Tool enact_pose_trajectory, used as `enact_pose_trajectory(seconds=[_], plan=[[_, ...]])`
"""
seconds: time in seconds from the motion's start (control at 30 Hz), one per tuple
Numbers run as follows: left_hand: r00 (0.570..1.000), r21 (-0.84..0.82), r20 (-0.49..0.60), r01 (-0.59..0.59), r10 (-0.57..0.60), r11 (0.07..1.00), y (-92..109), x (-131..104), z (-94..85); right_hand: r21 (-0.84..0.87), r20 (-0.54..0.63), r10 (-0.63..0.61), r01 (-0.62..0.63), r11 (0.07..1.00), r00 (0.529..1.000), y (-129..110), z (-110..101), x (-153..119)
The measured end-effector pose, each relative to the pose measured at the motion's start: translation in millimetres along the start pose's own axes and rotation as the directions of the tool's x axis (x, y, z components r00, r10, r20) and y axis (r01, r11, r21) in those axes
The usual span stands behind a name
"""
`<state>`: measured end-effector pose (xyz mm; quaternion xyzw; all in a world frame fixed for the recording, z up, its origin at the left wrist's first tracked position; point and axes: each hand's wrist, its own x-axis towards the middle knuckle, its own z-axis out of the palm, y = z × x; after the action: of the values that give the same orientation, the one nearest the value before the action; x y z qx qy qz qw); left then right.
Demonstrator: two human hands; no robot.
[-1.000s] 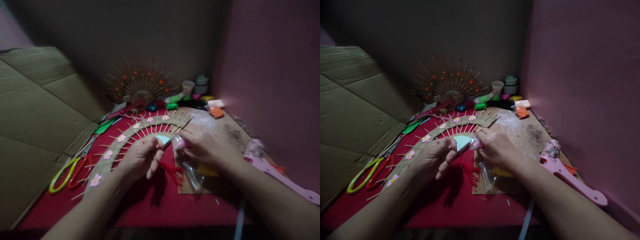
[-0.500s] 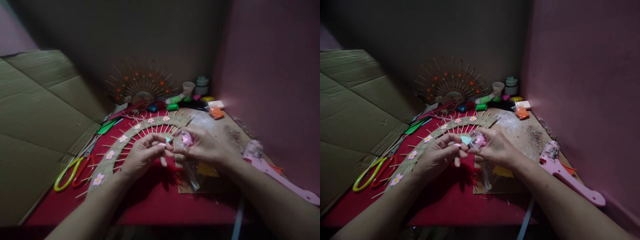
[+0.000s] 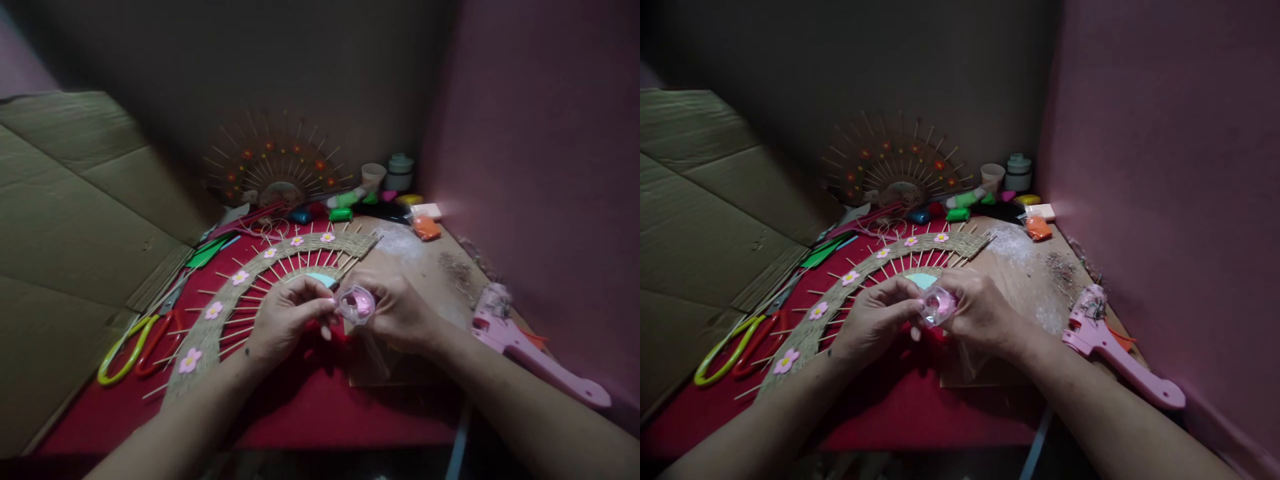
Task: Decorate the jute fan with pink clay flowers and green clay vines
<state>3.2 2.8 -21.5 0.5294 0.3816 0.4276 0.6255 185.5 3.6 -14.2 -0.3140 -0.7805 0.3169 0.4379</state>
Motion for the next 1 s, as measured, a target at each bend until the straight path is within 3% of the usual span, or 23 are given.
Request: enact_pose_trajectory(seconds=[0.33,0.57,0.7,0.87,1.0], plan=[[0.996,0.144,0.029,0.075,-0.080,0.987,0.8,-2.9,-3.8,-0.151,0.014,-0.102,0.103,0.983,0.995,6.0,5.3,-2.6],[0.998,0.137,0.044,0.041,-0.047,0.990,5.3,-5.3,-2.9,-0.033,0.011,0.096,-0.095,0.995,0.995,-1.9,2.1,-3.3],[0.998,0.088,0.056,0.019,-0.024,0.996,6.6,-5.0,-4.2,0.006,-0.011,0.133,-0.133,0.991,0.991,0.5,1.0,-3.6],[0.997,0.083,0.063,0.028,-0.033,0.996,4.6,-4.3,-4.6,0.008,-0.034,0.062,-0.062,0.998,0.997,3.0,2.7,-4.4],[0.994,0.061,0.080,0.069,-0.074,0.996,1.8,-2.9,-3.6,-0.050,0.018,0.011,-0.010,0.999,1.000,1.3,2.8,-3.7]])
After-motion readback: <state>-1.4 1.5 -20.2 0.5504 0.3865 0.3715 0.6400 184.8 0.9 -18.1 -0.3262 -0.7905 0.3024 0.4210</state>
